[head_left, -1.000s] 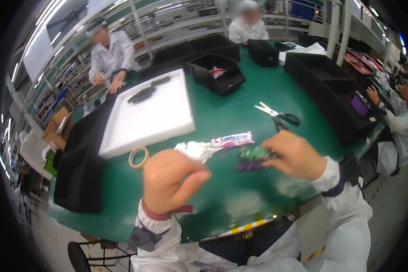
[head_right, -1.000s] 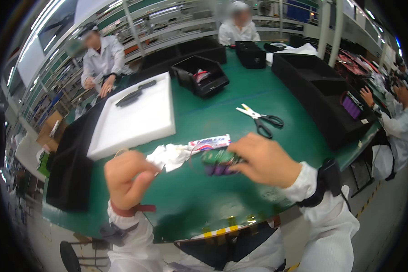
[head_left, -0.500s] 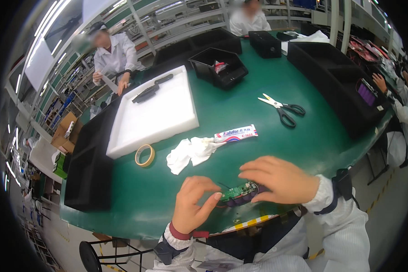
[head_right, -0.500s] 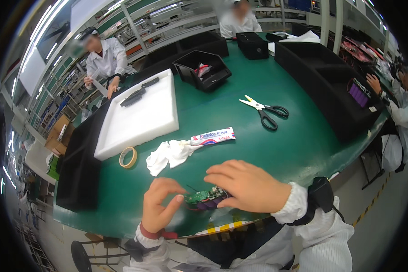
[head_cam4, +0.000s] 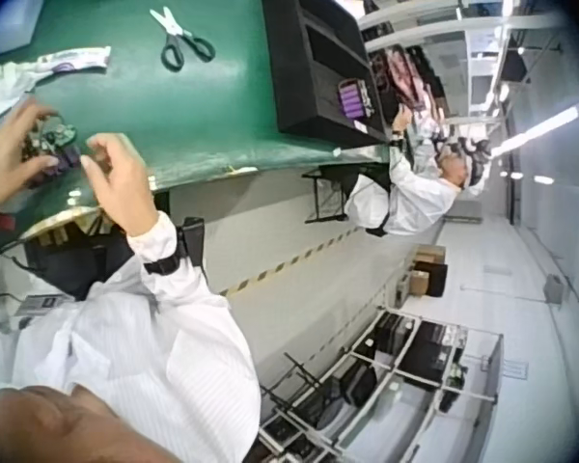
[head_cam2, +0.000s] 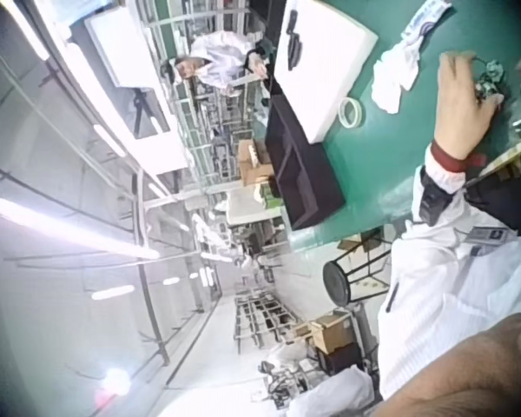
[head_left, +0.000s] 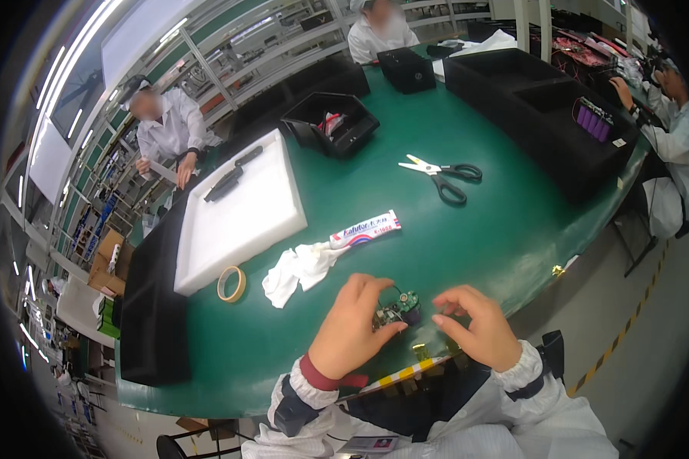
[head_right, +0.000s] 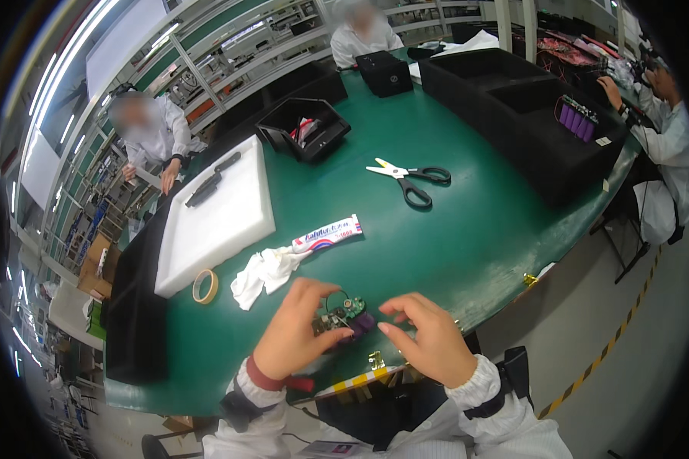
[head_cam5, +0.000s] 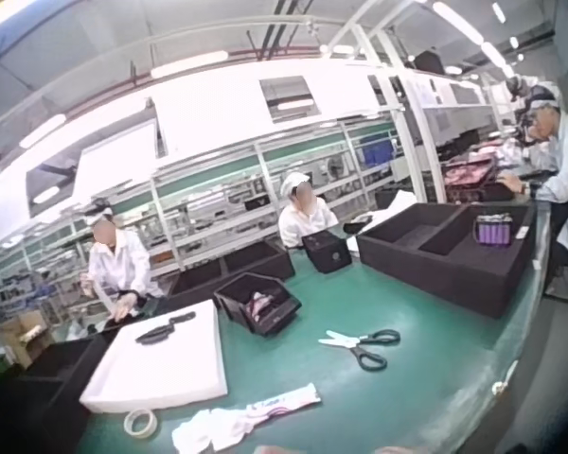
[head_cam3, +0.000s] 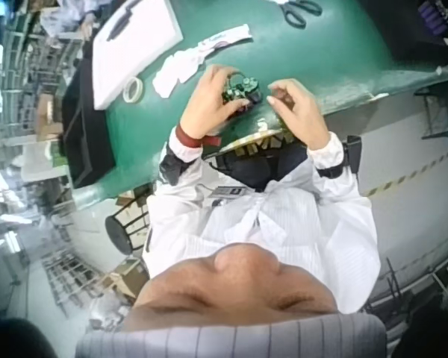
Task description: The person picks up a battery pack and circuit board, wraps them together with tape, and applies glue to the board from a tube. They then set the assembly aside and begin repeating the process with another circuit board.
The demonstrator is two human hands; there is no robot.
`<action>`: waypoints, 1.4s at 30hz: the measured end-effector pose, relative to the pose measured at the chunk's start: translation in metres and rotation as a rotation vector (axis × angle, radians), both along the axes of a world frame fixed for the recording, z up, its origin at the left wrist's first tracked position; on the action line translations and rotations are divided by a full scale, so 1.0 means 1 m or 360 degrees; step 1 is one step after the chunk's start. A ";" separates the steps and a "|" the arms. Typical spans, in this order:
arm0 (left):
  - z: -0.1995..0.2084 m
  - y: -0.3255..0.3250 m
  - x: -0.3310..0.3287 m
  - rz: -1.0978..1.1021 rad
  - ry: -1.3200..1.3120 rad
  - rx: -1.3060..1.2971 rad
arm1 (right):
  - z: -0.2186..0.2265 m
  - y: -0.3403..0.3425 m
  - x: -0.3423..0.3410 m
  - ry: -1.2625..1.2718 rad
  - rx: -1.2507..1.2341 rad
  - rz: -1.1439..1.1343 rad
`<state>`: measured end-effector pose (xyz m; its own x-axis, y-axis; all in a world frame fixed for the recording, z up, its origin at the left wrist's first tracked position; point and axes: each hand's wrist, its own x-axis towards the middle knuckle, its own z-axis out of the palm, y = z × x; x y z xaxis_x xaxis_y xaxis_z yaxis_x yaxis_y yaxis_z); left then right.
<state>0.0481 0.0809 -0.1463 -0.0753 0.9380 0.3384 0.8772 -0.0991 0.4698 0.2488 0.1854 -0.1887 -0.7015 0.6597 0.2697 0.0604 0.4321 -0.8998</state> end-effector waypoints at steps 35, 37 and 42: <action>-0.009 -0.006 0.020 0.0446 -0.0359 0.0111 | -0.017 -0.030 -0.041 0.0444 -0.0722 -0.0029; -0.008 -0.007 0.021 0.0460 -0.0372 0.0095 | -0.021 -0.031 -0.040 0.0413 -0.0742 -0.0081; -0.008 -0.006 0.023 0.0460 -0.0371 0.0076 | -0.031 -0.034 -0.048 0.0380 -0.0604 -0.0232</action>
<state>0.0706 0.0749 -0.1541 -0.4149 0.8503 0.3237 0.7423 0.1107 0.6608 0.2006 0.1515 -0.2194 -0.5419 0.8298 0.1330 -0.1316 0.0725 -0.9886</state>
